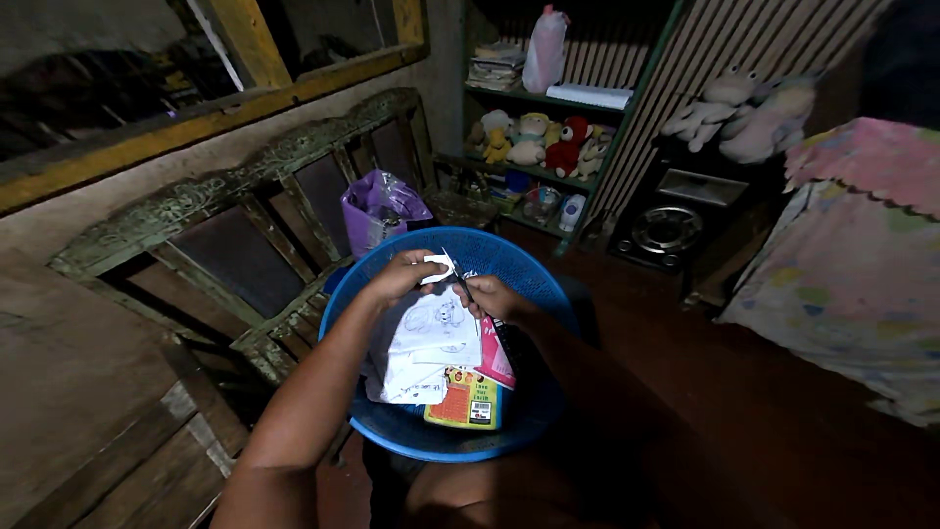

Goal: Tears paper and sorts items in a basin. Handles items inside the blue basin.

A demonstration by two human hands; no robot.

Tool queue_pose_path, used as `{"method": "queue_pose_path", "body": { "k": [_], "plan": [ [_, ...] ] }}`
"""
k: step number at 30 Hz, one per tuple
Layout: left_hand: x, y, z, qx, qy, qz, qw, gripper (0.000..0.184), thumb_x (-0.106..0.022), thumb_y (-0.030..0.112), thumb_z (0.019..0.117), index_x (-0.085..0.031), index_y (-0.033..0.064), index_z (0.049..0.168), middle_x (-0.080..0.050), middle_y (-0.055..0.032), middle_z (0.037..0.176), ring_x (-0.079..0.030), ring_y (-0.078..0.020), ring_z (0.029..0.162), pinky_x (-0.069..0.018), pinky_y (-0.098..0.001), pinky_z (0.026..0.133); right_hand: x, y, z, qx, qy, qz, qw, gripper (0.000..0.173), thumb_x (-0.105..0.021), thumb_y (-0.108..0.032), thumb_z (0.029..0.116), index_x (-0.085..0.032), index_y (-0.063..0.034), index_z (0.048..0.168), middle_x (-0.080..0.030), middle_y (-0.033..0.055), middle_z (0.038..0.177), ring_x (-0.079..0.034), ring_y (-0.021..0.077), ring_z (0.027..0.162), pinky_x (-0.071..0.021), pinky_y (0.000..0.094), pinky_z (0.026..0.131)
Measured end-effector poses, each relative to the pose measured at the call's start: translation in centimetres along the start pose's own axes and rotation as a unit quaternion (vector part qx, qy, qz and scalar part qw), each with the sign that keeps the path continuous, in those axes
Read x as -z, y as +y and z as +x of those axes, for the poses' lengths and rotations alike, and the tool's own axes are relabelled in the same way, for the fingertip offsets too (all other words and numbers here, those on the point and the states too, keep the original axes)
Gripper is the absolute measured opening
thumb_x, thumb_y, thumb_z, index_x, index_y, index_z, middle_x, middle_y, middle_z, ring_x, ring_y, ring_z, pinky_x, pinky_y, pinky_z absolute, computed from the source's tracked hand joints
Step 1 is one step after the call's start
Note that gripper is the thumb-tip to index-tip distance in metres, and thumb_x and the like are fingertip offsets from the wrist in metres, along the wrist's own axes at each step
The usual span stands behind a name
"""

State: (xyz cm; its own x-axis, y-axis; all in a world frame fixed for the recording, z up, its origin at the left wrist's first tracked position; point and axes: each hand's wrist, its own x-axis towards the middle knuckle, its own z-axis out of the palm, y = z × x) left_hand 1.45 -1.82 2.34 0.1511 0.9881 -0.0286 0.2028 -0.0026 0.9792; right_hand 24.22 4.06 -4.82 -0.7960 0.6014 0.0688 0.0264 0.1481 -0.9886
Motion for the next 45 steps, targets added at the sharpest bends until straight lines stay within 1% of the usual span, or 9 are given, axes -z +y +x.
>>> {"method": "queue_pose_path", "body": {
  "k": [5,8,11,14,19,26,32,39,45],
  "plan": [
    [1.2,0.0,0.6,-0.029,0.073,0.082,0.994,0.02,-0.069,0.019,0.0986,-0.067,0.0014,0.108,-0.07,-0.0103,0.088,-0.065,-0.0166,0.068,-0.0573,-0.034,0.064,0.5,1.0,0.5,-0.019,0.036,-0.226,0.973,0.055,-0.051,-0.054,0.1036,-0.075,-0.0056,0.093,-0.067,0.007,0.091,-0.061,0.0164,0.089,-0.0503,0.0373,0.083],
    [2.0,-0.9,1.3,-0.097,0.152,0.228,0.957,0.017,-0.073,0.023,0.0939,-0.072,0.0072,0.1,-0.072,-0.0073,0.09,-0.068,-0.0181,0.079,-0.0588,-0.0436,0.074,0.4,1.3,0.5,-0.034,-0.001,-0.345,0.938,0.069,-0.058,-0.071,0.0917,-0.069,-0.0043,0.079,-0.062,0.0129,0.086,-0.061,0.027,0.086,-0.0518,0.0498,0.079],
    [1.8,-1.2,1.5,-0.124,0.182,0.313,0.924,0.017,-0.072,0.027,0.0941,-0.071,0.0117,0.101,-0.071,-0.0049,0.091,-0.069,-0.0184,0.083,-0.0584,-0.0498,0.078,-0.9,1.7,0.3,-0.037,-0.038,-0.368,0.928,0.058,-0.069,-0.065,0.0858,-0.068,-0.0066,0.085,-0.064,0.0108,0.081,-0.063,0.0265,0.077,-0.0533,0.0542,0.071],
    [1.2,-1.1,1.0,-0.151,0.2,0.368,0.895,0.016,-0.07,0.028,0.0963,-0.071,0.0136,0.102,-0.071,-0.0049,0.098,-0.069,-0.0198,0.091,-0.0584,-0.0515,0.082,-2.4,1.6,-0.2,0.0,-0.039,-0.413,0.91,0.055,-0.071,-0.065,0.0833,-0.074,-0.0132,0.1,-0.068,0.0119,0.105,-0.065,0.0291,0.103,-0.0539,0.0567,0.09],
    [1.5,-1.8,1.9,-0.193,0.206,0.45,0.847,0.022,-0.069,0.028,0.0951,-0.073,0.0096,0.107,-0.065,-0.0096,0.133,-0.056,-0.0295,0.13,-0.0439,-0.0555,0.112,-3.4,-0.1,-1.0,0.049,-0.035,-0.446,0.893,0.035,-0.074,-0.045,0.0899,-0.075,-0.014,0.106,-0.07,0.0101,0.101,-0.067,0.0274,0.097,-0.0559,0.0558,0.086],
    [1.5,-2.4,2.5,-0.216,0.239,0.544,0.775,0.034,-0.057,0.04,0.0944,-0.075,0.0125,0.104,-0.061,-0.0098,0.141,-0.053,-0.0388,0.131,-0.0387,-0.0648,0.107,-1.9,-1.3,-1.6,0.001,0.009,-0.47,0.883,0.02,-0.062,-0.022,0.0993,-0.073,-0.0081,0.107,-0.072,0.0129,0.104,-0.069,0.0307,0.101,-0.0555,0.0584,0.088],
    [2.7,-3.4,2.8,-0.19,0.223,0.538,0.79,0.032,-0.062,0.039,0.0922,-0.075,0.0108,0.102,-0.058,-0.0147,0.144,-0.052,-0.0408,0.134,-0.0346,-0.0666,0.111,-0.4,-0.2,-5.1,-0.216,0.077,-0.5,0.835,0.065,-0.075,-0.042,0.0875,-0.055,-0.0069,0.138,-0.065,0.0232,0.121,-0.065,0.0425,0.11,-0.0531,0.0656,0.088],
    [2.7,-2.6,3.3,-0.151,0.169,0.54,0.811,0.028,-0.07,0.036,0.0896,-0.076,0.011,0.102,-0.056,-0.0152,0.146,-0.049,-0.0421,0.136,-0.0342,-0.0684,0.111,-0.9,1.4,-6.0,-0.215,0.095,-0.447,0.863,0.086,-0.081,-0.019,0.0796,-0.039,-0.0131,0.154,-0.061,0.0244,0.13,-0.064,0.0432,0.114,-0.0538,0.0648,0.09],
    [3.5,-2.2,3.2,-0.126,0.155,0.51,0.837,0.028,-0.073,0.035,0.0902,-0.076,0.0097,0.101,-0.056,-0.0142,0.147,-0.047,-0.0406,0.138,-0.0318,-0.0675,0.114,0.7,2.3,-5.9,-0.208,0.03,-0.377,0.902,0.042,-0.076,-0.029,0.0895,-0.066,0.0055,0.111,-0.067,0.0244,0.105,-0.066,0.0397,0.1,-0.0517,0.0628,0.088]
  ]
}}
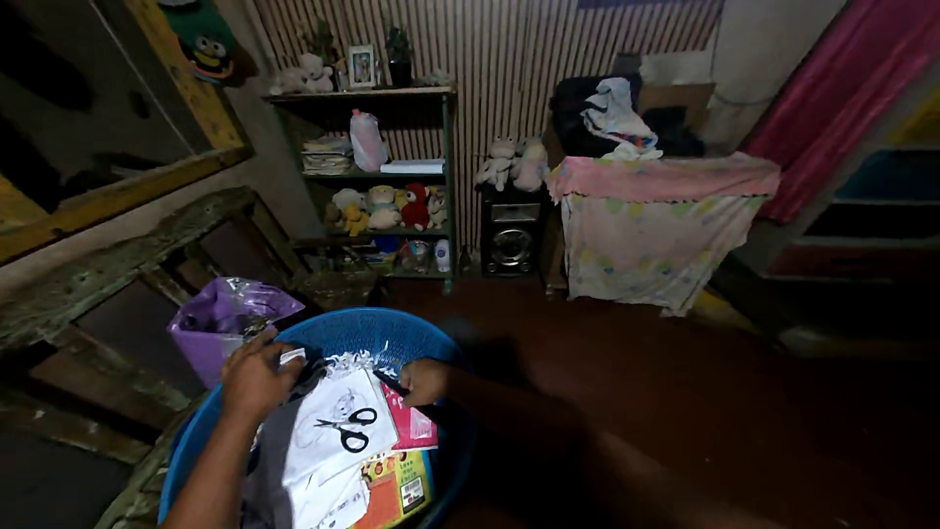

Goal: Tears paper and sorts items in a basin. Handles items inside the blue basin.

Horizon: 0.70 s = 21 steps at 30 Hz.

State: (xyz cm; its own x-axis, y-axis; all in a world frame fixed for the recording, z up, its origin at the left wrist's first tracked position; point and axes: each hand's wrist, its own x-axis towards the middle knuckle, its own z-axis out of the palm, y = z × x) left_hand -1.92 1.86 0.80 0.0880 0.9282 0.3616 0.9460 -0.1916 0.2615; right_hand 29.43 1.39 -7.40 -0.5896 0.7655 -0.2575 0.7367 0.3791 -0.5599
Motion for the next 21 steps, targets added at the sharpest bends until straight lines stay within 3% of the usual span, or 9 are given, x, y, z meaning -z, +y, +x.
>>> {"method": "queue_pose_path", "body": {
  "k": [5,7,9,10,12,14,17,19,21],
  "plan": [
    [-0.1,0.2,-0.2,0.009,-0.01,0.001,1.0,0.028,-0.073,0.036,0.0894,-0.076,0.0116,0.102,-0.056,-0.0125,0.148,-0.047,-0.0402,0.139,-0.0314,-0.0688,0.112,-0.6,0.2,0.2,-0.019,0.007,-0.016,1.0,0.037,-0.07,-0.029,0.0928,-0.067,0.0045,0.107,-0.068,0.0246,0.105,-0.067,0.0403,0.1,-0.0527,0.0637,0.086],
    [-0.1,0.1,-0.3,0.008,-0.01,0.0,1.0,0.028,-0.074,0.036,0.09,-0.076,0.0111,0.102,-0.056,-0.013,0.148,-0.047,-0.0404,0.139,-0.0315,-0.0686,0.113,-0.7,1.2,0.7,-0.027,0.025,0.039,0.999,0.034,-0.068,-0.027,0.0945,-0.067,0.0038,0.11,-0.068,0.024,0.106,-0.067,0.0386,0.099,-0.0536,0.0615,0.085],
    [0.0,0.2,-0.2,0.009,-0.017,-0.005,1.0,0.027,-0.074,0.034,0.0906,-0.076,0.011,0.104,-0.056,-0.0141,0.148,-0.047,-0.0407,0.139,-0.031,-0.0682,0.113,-1.0,2.1,0.6,-0.038,0.061,0.152,0.986,0.035,-0.067,-0.025,0.096,-0.066,0.0018,0.118,-0.07,0.0212,0.108,-0.07,0.0327,0.094,-0.0573,0.0547,0.08],
    [0.1,0.4,-0.2,0.014,-0.025,-0.009,1.0,0.028,-0.074,0.034,0.0909,-0.076,0.0108,0.105,-0.055,-0.0149,0.148,-0.047,-0.0406,0.139,-0.0302,-0.068,0.114,-1.0,2.3,0.1,-0.037,0.088,0.211,0.973,0.036,-0.066,-0.023,0.0967,-0.065,0.0011,0.123,-0.07,0.0202,0.111,-0.07,0.03,0.096,-0.0577,0.0513,0.083],
    [0.3,0.6,-0.1,0.029,-0.036,-0.006,0.999,0.029,-0.074,0.035,0.0913,-0.076,0.0107,0.107,-0.056,-0.015,0.147,-0.048,-0.0396,0.138,-0.0304,-0.0666,0.115,-1.3,3.2,0.3,0.012,0.162,0.284,0.945,0.031,-0.061,-0.015,0.0977,-0.066,0.0038,0.121,-0.07,0.0198,0.112,-0.068,0.0249,0.101,-0.056,0.0445,0.09],
    [0.3,0.8,-0.2,0.044,-0.038,-0.005,0.998,0.029,-0.076,0.034,0.0914,-0.076,0.0098,0.108,-0.056,-0.015,0.147,-0.047,-0.0396,0.138,-0.0307,-0.0657,0.115,0.1,2.1,-1.4,0.041,0.167,0.397,0.901,0.03,-0.05,-0.004,0.1027,-0.06,0.0079,0.128,-0.066,0.0178,0.12,-0.064,0.0169,0.108,-0.0528,0.035,0.096],
    [-0.1,0.5,-0.3,0.034,-0.02,-0.008,0.999,0.027,-0.077,0.033,0.0898,-0.077,0.0109,0.106,-0.057,-0.0132,0.146,-0.049,-0.04,0.137,-0.0326,-0.0676,0.113,0.8,3.4,-1.2,0.127,0.146,0.483,0.854,0.027,-0.048,0.001,0.099,-0.059,0.0049,0.123,-0.067,0.0058,0.11,-0.063,0.0027,0.096,-0.0536,0.0219,0.087],
    [-0.2,0.5,-0.3,0.027,-0.016,-0.016,0.999,0.026,-0.076,0.033,0.09,-0.077,0.0119,0.105,-0.057,-0.0125,0.147,-0.049,-0.0395,0.137,-0.0324,-0.0682,0.113,-0.9,5.4,-0.4,0.18,0.125,0.59,0.777,0.032,-0.051,0.0,0.0981,-0.054,0.0074,0.129,-0.068,0.013,0.111,-0.068,0.0143,0.098,-0.058,0.0339,0.087],
    [0.0,0.8,-0.2,0.023,-0.019,-0.021,0.999,0.026,-0.075,0.034,0.0904,-0.077,0.0127,0.104,-0.056,-0.0118,0.147,-0.048,-0.0384,0.138,-0.0312,-0.0678,0.114,-0.6,3.7,-2.1,0.092,0.143,0.644,0.746,0.038,-0.054,-0.003,0.0991,-0.05,0.0027,0.136,-0.068,0.0177,0.113,-0.069,0.0243,0.097,-0.0595,0.0433,0.085]
  ]
}}
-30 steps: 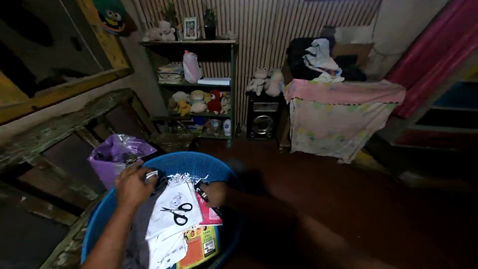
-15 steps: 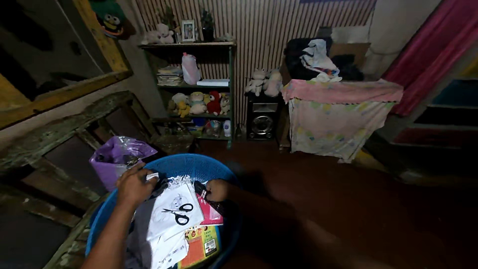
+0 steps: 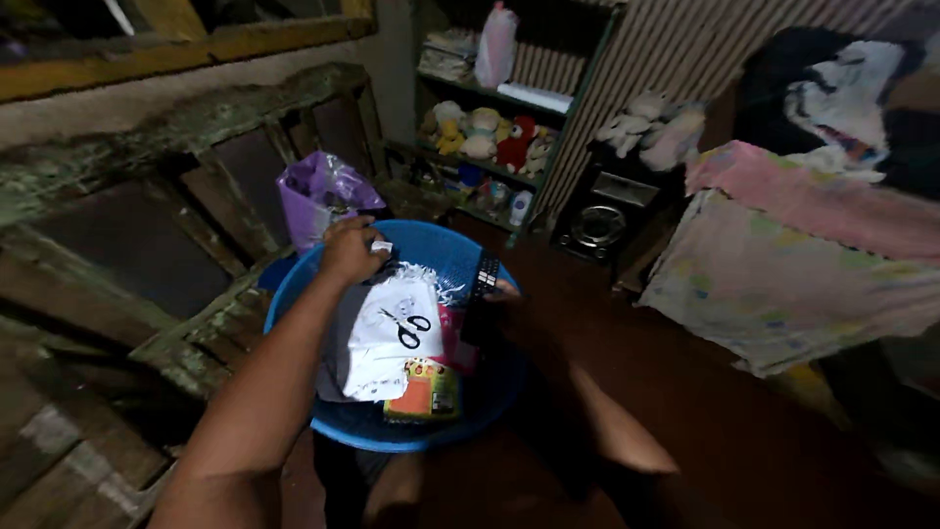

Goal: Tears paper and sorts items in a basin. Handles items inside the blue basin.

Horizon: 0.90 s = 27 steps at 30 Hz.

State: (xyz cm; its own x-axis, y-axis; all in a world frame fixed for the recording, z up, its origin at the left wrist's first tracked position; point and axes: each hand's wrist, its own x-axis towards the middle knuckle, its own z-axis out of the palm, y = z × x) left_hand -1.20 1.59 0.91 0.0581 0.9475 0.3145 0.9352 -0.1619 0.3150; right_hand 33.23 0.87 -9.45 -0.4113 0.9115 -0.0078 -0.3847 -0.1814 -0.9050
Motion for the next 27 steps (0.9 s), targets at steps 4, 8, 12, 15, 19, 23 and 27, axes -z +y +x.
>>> {"method": "queue_pose_path", "body": {
  "k": [4,8,12,15,19,23,27],
  "plan": [
    [-0.56,-0.12,0.46,-0.006,-0.003,0.019,1.0,0.024,-0.074,0.034,0.0894,-0.077,0.0133,0.101,-0.056,-0.0106,0.148,-0.048,-0.037,0.138,-0.0325,-0.0674,0.113,-0.05,-0.6,0.14,-0.023,0.053,-0.012,0.998,0.042,-0.05,-0.009,0.1038,-0.042,-0.0039,0.145,-0.066,0.0143,0.113,-0.069,0.0212,0.092,-0.0604,0.0398,0.079],
    [-0.52,-0.25,0.75,-0.004,-0.007,0.029,1.0,0.024,-0.074,0.035,0.0896,-0.076,0.0135,0.099,-0.056,-0.0088,0.149,-0.048,-0.0352,0.139,-0.0322,-0.0668,0.113,-0.22,-1.13,-0.19,-0.014,0.069,0.023,0.997,0.052,-0.057,-0.007,0.1006,-0.039,-0.0084,0.149,-0.066,0.0167,0.116,-0.07,0.0246,0.095,-0.0608,0.042,0.082],
    [-0.64,-0.58,0.64,-0.015,0.0,0.027,1.0,0.022,-0.074,0.035,0.0887,-0.076,0.0146,0.098,-0.057,-0.0078,0.147,-0.049,-0.0357,0.137,-0.0331,-0.067,0.112,-0.12,-0.7,0.06,0.02,0.087,0.005,0.996,0.046,-0.061,-0.01,0.098,-0.047,-0.0032,0.141,-0.067,0.0161,0.113,-0.069,0.0235,0.095,-0.0603,0.0418,0.082],
    [-0.65,-0.47,0.54,-0.032,0.004,0.033,0.999,0.021,-0.078,0.032,0.0878,-0.077,0.014,0.099,-0.057,-0.0093,0.146,-0.05,-0.0376,0.135,-0.0344,-0.0679,0.112,-0.23,-0.9,-0.36,0.043,0.122,0.02,0.991,0.047,-0.063,-0.007,0.0967,-0.046,0.0013,0.139,-0.067,0.0178,0.117,-0.069,0.0256,0.1,-0.0611,0.043,0.084],
    [-0.24,-0.03,0.78,-0.013,-0.018,0.01,1.0,0.025,-0.08,0.031,0.0881,-0.077,0.01,0.103,-0.055,-0.0123,0.148,-0.048,-0.0398,0.138,-0.0325,-0.0691,0.113,-0.53,-1.29,-0.77,0.064,0.16,0.031,0.984,0.05,-0.066,-0.006,0.0967,-0.043,0.0013,0.141,-0.067,0.0195,0.118,-0.07,0.0277,0.101,-0.0616,0.0435,0.085],
    [-0.19,-0.4,0.81,-0.004,-0.029,0.017,0.999,0.027,-0.076,0.035,0.0898,-0.076,0.0106,0.103,-0.056,-0.0131,0.147,-0.048,-0.0405,0.137,-0.0312,-0.0691,0.113,-0.22,-0.82,-0.41,0.08,0.162,0.035,0.983,0.052,-0.067,-0.006,0.0958,-0.042,0.0019,0.141,-0.067,0.0196,0.117,-0.07,0.0271,0.1,-0.0609,0.0419,0.084],
    [-0.25,-0.48,0.73,-0.005,-0.031,0.023,0.999,0.027,-0.076,0.035,0.0898,-0.077,0.0123,0.104,-0.056,-0.0129,0.148,-0.049,-0.0402,0.136,-0.0313,-0.0688,0.112,-0.01,-0.51,-0.3,0.096,0.155,0.052,0.982,0.047,-0.067,-0.004,0.0942,-0.045,0.0023,0.135,-0.067,0.0182,0.109,-0.069,0.0224,0.087,-0.0596,0.0362,0.074]
  ]
}}
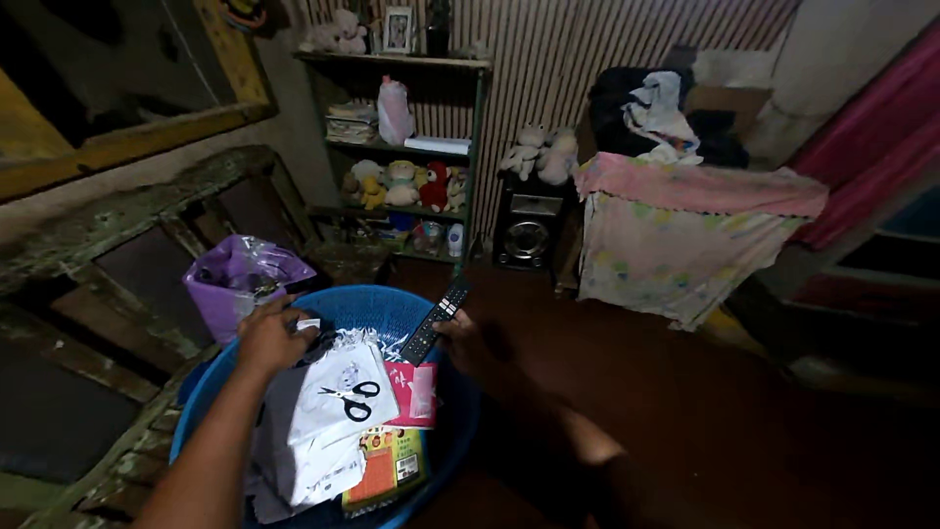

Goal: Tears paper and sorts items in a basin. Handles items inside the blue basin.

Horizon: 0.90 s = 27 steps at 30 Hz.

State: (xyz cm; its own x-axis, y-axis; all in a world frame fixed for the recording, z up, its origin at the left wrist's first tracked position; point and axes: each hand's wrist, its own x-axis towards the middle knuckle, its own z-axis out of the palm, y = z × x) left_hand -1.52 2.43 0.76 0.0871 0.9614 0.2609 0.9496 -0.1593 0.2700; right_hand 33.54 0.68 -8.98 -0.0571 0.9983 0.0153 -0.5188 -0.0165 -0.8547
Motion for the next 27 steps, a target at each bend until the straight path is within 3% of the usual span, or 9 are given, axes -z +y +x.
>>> {"method": "queue_pose_path", "body": {
  "k": [12,27],
  "plan": [
    [-0.3,-0.18,-0.12,-0.011,0.008,0.01,1.0,0.025,-0.076,0.035,0.0884,-0.077,0.0132,0.101,-0.055,-0.012,0.149,-0.047,-0.0406,0.138,-0.0317,-0.0682,0.112,-0.43,-0.25,-0.32,-0.016,0.015,0.024,0.999,0.05,-0.067,-0.002,0.0926,-0.045,0.002,0.138,-0.066,0.0217,0.118,-0.07,0.0302,0.102,-0.0613,0.0448,0.086],
    [-0.39,-0.25,0.07,-0.007,-0.002,0.02,1.0,0.026,-0.077,0.035,0.088,-0.077,0.0128,0.102,-0.052,-0.0138,0.151,-0.045,-0.0417,0.139,-0.0302,-0.0692,0.113,-0.68,-0.19,0.09,-0.016,0.039,-0.011,0.999,0.05,-0.065,0.0,0.093,-0.043,0.0004,0.138,-0.066,0.0216,0.118,-0.071,0.0315,0.099,-0.0622,0.0464,0.082]
  ]
}}
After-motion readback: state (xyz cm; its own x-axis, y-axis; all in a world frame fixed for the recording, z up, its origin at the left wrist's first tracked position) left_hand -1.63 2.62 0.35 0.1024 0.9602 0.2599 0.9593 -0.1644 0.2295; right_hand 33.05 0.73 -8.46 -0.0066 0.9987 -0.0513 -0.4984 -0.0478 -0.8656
